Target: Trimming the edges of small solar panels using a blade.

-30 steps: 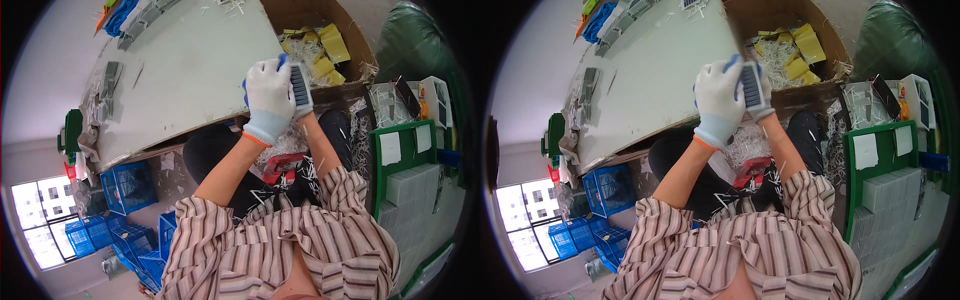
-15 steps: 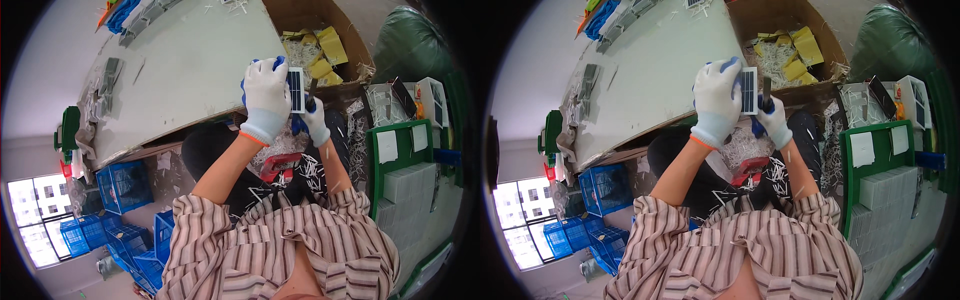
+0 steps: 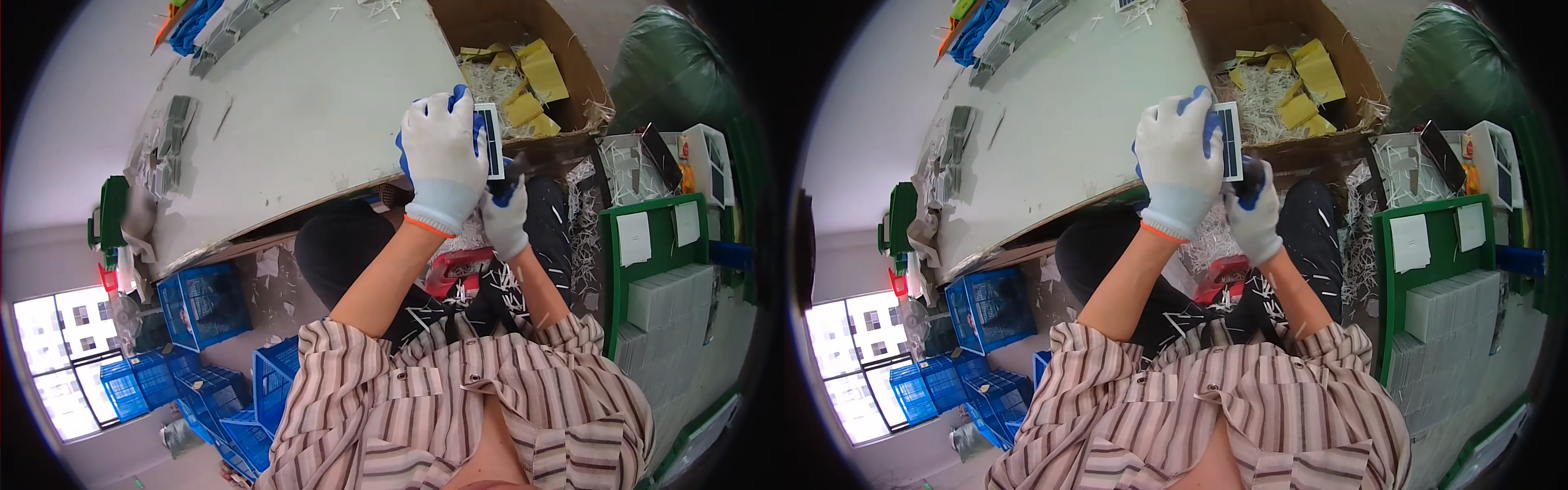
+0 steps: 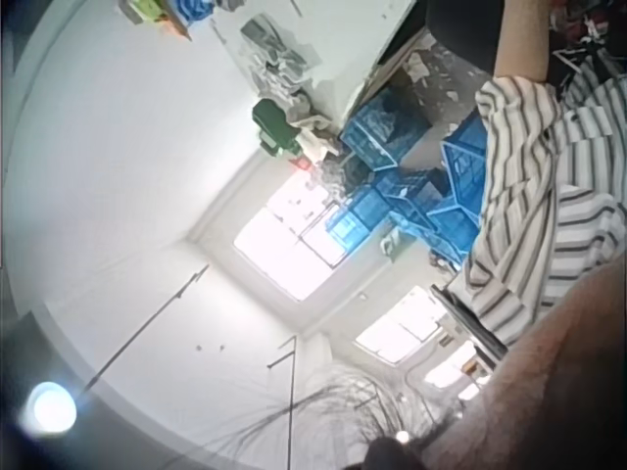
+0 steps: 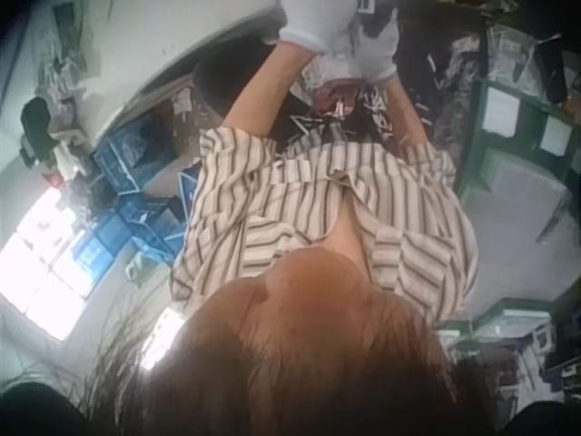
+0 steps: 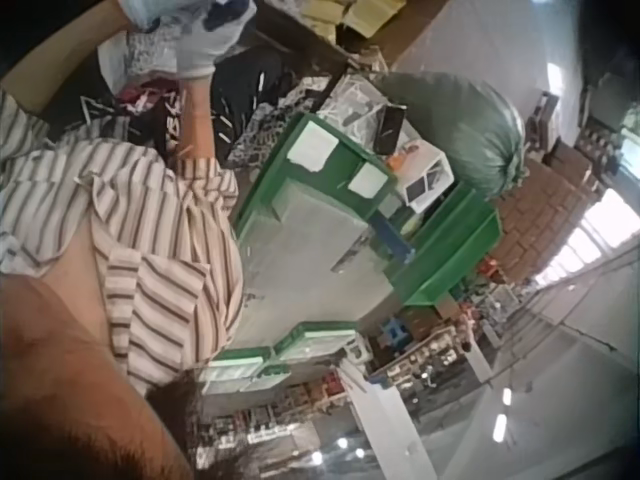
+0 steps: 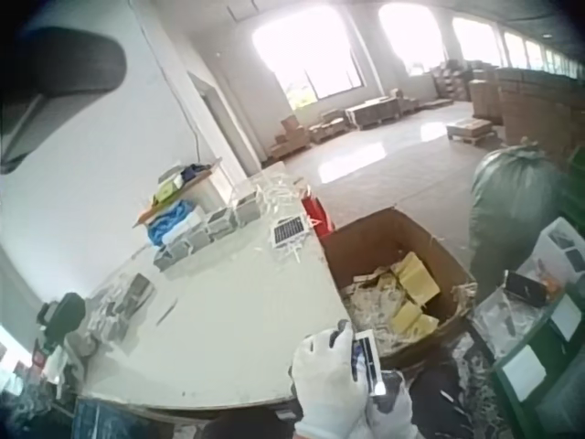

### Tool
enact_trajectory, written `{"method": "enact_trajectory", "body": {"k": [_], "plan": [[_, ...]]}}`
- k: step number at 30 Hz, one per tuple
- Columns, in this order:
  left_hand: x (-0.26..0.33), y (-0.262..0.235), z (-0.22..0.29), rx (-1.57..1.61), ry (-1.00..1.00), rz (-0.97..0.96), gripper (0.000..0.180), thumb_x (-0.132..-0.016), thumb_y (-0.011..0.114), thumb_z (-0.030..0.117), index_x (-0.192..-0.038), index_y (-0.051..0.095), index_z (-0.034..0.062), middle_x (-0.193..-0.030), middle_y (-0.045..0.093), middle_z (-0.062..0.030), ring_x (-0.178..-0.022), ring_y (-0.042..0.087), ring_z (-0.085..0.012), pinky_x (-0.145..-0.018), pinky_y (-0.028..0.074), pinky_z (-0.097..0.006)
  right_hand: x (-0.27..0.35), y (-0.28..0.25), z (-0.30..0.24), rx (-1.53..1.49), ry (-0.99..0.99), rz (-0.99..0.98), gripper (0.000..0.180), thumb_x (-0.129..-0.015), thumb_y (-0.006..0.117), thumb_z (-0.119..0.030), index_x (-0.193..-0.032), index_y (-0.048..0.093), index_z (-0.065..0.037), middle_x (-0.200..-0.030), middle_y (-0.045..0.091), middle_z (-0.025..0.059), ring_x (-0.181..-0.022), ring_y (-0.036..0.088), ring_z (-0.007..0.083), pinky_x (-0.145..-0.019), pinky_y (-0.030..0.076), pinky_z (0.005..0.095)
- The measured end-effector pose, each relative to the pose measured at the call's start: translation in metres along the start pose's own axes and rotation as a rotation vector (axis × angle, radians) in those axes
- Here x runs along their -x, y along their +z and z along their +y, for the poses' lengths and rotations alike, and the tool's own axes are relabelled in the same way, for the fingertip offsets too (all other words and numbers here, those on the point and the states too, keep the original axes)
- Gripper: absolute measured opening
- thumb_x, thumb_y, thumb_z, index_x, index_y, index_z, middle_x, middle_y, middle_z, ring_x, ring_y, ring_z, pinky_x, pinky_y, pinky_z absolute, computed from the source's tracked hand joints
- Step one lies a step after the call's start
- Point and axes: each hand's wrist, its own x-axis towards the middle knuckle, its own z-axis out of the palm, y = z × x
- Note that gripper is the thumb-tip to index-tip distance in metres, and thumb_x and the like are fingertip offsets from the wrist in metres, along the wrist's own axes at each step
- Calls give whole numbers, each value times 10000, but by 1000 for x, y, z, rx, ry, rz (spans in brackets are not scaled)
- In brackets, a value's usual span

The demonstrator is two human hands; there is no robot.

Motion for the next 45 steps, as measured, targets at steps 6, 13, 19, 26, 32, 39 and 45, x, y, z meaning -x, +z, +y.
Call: {"method": "enact_trajectory", "body": {"k": [6,13,19,26,32,39,45], "plan": [[-1,0,4,10,46,-12,378,-724,621,110,-1099,606,65,-1009,561,-132,-955,498,-336,-829,406,-428,-56,32,26,-1259,256,-161,411,-970,370,-403,-1186,488,-74,-1121,569,90,-1070,554,192,-935,454,329],[-1,-1,-4,245,127,-69,423,-693,658,122,-1106,597,58,-1048,557,-140,-993,493,-345,-870,397,-443,-90,17,75,-838,107,-261,307,-985,336,-235,-1201,467,-59,-1084,583,87,-937,600,161,-807,526,299],[-1,-12,-10,22,103,-41,404,-716,626,85,-1117,582,58,-1063,564,-146,-1008,504,-347,-888,395,-446,-35,-35,9,-66,103,-293,154,-804,670,-122,-863,593,-2,-725,598,-12,-651,536,45,-610,450,203],[-4,6,-4,177,124,-8,356,-720,584,21,-1072,611,65,-1037,573,-140,-976,519,-332,-851,417,-424,-32,-27,-4,-128,78,-386,148,-763,636,-54,-898,634,8,-749,653,36,-629,601,95,-599,483,242],[-3,4,-2,76,68,1,378,-735,593,58,-1113,595,71,-1057,554,-137,-988,501,-331,-850,404,-427,24,-21,-14,105,-68,-348,130,-749,665,-39,-867,619,-6,-705,634,37,-620,600,105,-579,485,249],[-3,6,6,-4,46,-39,396,-738,589,75,-1134,584,66,-1049,546,-134,-998,483,-334,-842,399,-430,-15,11,8,-90,-272,50,359,-854,609,-80,-1176,460,-34,-1019,605,77,-865,610,133,-769,500,282],[-5,5,2,118,112,-62,388,-719,576,68,-1107,594,65,-1050,545,-140,-980,492,-339,-849,401,-432,-71,26,32,-416,178,-256,472,-984,340,-356,-1396,321,-127,-1312,458,73,-1220,439,233,-1035,349,389]]}}
